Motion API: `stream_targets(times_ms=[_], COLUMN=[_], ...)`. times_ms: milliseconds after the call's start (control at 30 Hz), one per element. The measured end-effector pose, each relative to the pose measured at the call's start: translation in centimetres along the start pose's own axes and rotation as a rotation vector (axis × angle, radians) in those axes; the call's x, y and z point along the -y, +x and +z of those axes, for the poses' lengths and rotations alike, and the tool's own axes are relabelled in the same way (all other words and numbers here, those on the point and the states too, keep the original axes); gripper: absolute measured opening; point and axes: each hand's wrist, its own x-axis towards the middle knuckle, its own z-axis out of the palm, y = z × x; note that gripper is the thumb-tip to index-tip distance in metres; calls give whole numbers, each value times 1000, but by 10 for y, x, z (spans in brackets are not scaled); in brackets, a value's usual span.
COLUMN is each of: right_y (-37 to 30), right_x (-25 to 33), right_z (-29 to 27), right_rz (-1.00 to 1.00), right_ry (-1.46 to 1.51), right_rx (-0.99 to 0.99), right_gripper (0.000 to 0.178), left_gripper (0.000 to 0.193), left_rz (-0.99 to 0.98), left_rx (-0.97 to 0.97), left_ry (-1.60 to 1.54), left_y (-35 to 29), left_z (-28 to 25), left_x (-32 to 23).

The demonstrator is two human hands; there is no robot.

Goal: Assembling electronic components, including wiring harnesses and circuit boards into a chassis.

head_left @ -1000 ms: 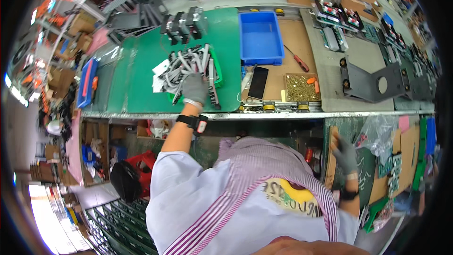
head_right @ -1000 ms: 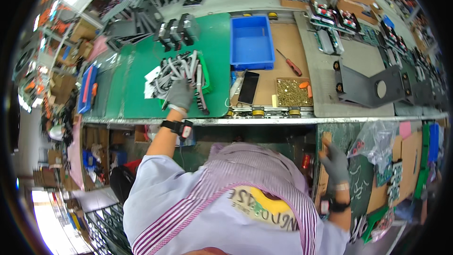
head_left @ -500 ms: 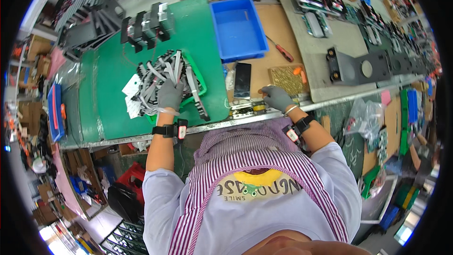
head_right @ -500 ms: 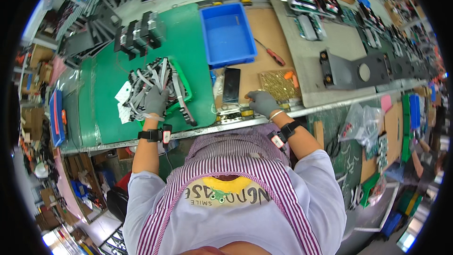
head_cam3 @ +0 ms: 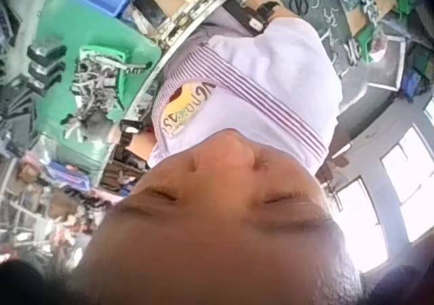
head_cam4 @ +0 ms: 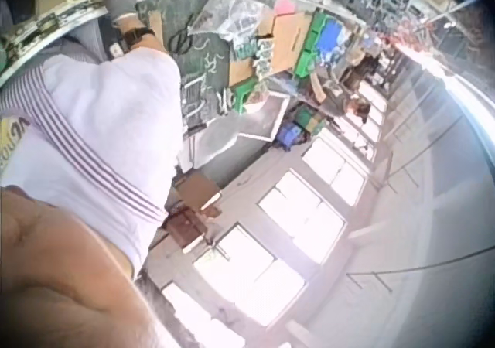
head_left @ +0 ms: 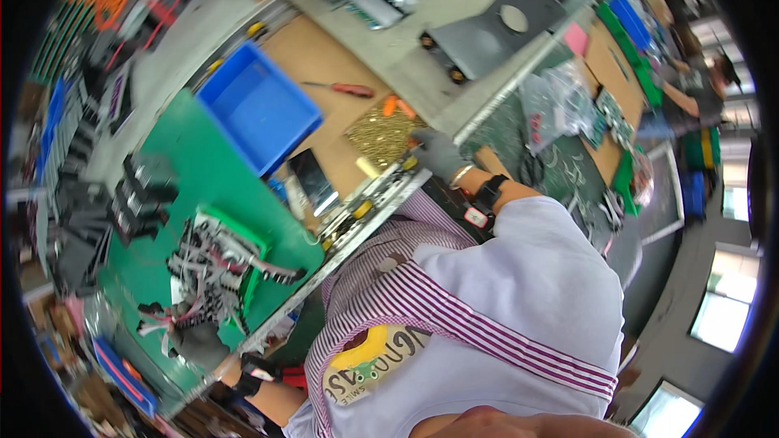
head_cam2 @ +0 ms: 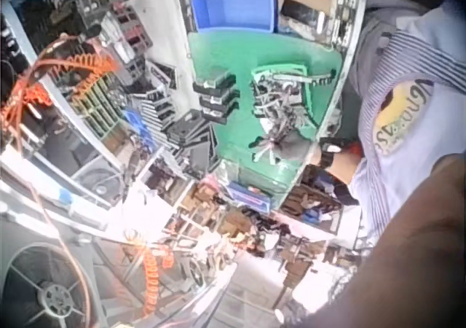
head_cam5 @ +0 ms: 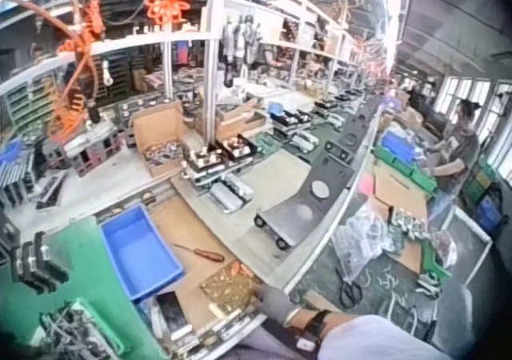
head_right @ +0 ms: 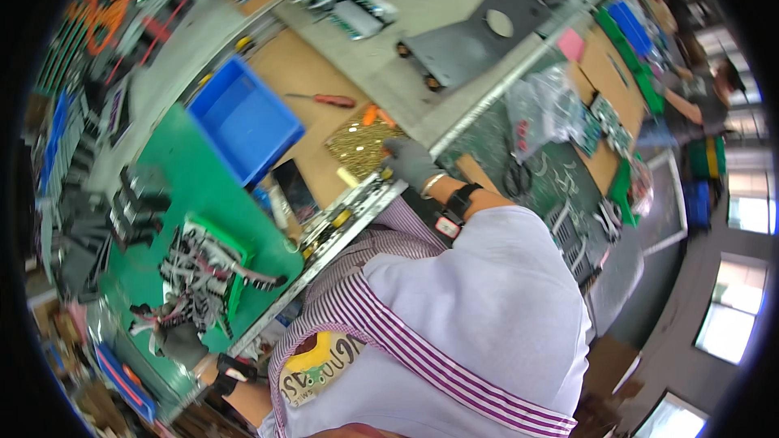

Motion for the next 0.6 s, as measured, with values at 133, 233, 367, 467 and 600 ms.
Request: stream_targets(times_ms=[133, 233, 367, 467, 600], right_y=[-54, -84, -120, -123, -135], right_x=[-81, -109, -149, -238, -289], right_z=[-74, -113, -106, -96, -116], right_rz=[391, 700, 573, 482, 358], right_ry=[-203, -358, -376, -349, -496], right_rx=[-342, -254, -179, -250, -175], right_gripper=[22, 28, 52, 70, 76], left_gripper=[24, 23, 24, 20, 28], left_rz=[-33, -214, -323, -529, -392], left_rx=[29, 12, -66, 185, 8], left_ry=[-81, 224, 475, 134, 65], left_y=[40, 44, 35, 36, 24], left_z=[68, 110, 163, 132, 151], left_x=[36, 65, 112, 124, 126])
